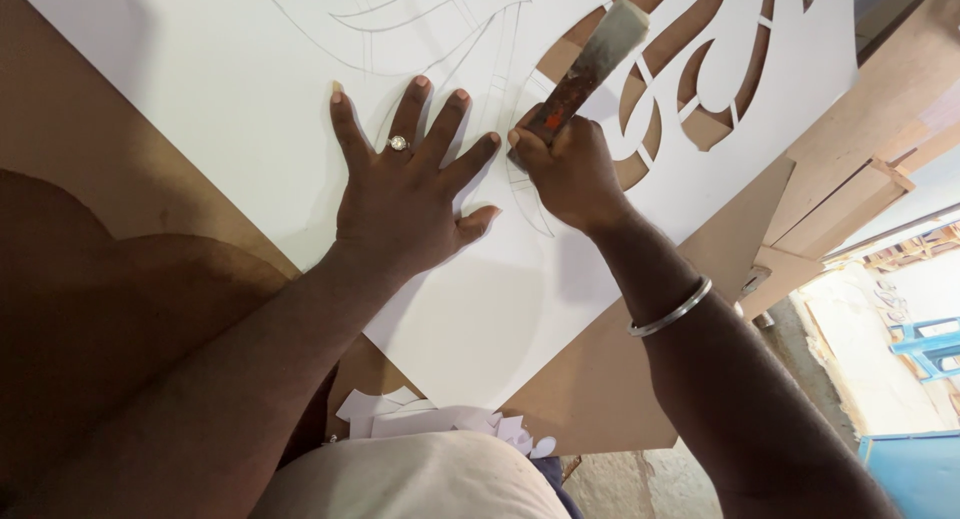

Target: Using a chisel-like tool to carve out a pattern on a large white sheet.

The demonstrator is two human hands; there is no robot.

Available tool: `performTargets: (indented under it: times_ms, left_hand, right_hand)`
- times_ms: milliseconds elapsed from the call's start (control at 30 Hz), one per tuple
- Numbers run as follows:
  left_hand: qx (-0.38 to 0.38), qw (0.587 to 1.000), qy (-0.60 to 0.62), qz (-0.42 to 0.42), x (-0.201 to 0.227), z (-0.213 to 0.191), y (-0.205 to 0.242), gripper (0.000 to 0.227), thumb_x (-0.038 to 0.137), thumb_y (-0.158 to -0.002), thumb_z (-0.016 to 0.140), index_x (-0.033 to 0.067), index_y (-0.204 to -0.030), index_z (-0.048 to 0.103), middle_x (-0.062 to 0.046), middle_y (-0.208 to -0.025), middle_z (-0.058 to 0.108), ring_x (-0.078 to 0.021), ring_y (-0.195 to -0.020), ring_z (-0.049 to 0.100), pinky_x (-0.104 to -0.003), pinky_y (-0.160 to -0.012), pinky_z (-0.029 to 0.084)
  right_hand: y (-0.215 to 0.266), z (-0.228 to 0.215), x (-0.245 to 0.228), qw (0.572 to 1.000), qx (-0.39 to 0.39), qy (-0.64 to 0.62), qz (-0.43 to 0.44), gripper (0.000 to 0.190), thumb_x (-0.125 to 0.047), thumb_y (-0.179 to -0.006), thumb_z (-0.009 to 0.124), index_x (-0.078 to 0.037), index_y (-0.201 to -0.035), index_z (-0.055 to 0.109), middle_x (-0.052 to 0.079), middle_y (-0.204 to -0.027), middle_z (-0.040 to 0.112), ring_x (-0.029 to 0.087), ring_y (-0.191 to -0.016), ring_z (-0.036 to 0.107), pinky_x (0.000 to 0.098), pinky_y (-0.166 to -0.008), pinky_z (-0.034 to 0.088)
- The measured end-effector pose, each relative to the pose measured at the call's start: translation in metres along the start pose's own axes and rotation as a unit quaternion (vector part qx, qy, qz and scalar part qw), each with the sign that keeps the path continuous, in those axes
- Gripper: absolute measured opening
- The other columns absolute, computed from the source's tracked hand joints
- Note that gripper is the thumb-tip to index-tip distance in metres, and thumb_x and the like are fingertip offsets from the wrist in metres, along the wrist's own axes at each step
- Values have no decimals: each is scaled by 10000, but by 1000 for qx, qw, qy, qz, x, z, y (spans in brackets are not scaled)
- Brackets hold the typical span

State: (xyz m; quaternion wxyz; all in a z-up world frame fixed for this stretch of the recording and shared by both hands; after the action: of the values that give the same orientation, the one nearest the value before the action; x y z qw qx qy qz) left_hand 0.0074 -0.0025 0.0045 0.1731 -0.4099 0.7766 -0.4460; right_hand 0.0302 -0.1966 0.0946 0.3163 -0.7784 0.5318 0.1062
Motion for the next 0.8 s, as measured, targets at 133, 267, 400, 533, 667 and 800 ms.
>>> performTargets:
  times_ms: [133,267,400,533,667,800]
  left_hand:
    - [-3,1000,-4,-1,1,-1,0,733,638,-849,771,259,-1460,628,-152,-1584,474,-422,-1510,365,-903,-1051,111]
    - [0,1000,-7,2,0,-1,0,736,642,-850,773,257,-1461,630,-153,-1578,475,-423,-1507,367,-904,-1049,115]
    - [2,1000,-8,4,0,0,0,742,642,-844,778,256,-1460,631,-154,-1574,477,-423,-1503,369,-905,-1046,113]
    - [7,1000,-5,5,0,0,0,739,639,-843,786,255,-1456,633,-151,-1573,481,-419,-1504,370,-905,-1048,112]
    - [9,1000,-1,3,0,0,0,737,634,-835,791,257,-1449,639,-149,-1578,479,-418,-1507,367,-903,-1050,109]
    - [7,1000,2,1,2,-2,-1,733,626,-831,789,257,-1448,643,-149,-1579,475,-420,-1506,365,-904,-1050,110]
  right_hand:
    - [1,-3,-1,999,-30,29,16,277,-173,-1002,630,12,-796,614,54,-640,584,115,-596,502,327,-560,456]
    - [1,-4,-4,998,-52,38,25,292,-171,-1004,624,22,-787,598,65,-646,587,128,-599,521,343,-566,467]
    - [2,-5,-7,997,-53,44,20,228,-170,-989,622,1,-838,636,52,-667,618,124,-618,569,337,-589,499]
    - [2,-7,-6,996,-77,48,17,199,-176,-989,624,-6,-890,652,64,-675,629,137,-630,582,337,-597,504]
    - [2,-8,-9,994,-91,56,13,216,-173,-995,630,4,-872,640,88,-666,614,155,-625,557,343,-591,491]
    - [5,-6,-5,993,-89,71,32,219,-163,-989,635,13,-859,643,98,-662,623,173,-621,576,353,-594,498]
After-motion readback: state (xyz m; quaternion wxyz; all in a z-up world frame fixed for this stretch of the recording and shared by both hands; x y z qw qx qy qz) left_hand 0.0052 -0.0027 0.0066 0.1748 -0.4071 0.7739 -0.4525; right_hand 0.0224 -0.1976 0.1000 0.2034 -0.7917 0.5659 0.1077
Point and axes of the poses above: each hand's wrist, its own y-axis away from the middle knuckle, its own z-axis out of the palm, x = y × z, the point moved 1 cm from there along -y, towards the middle knuckle
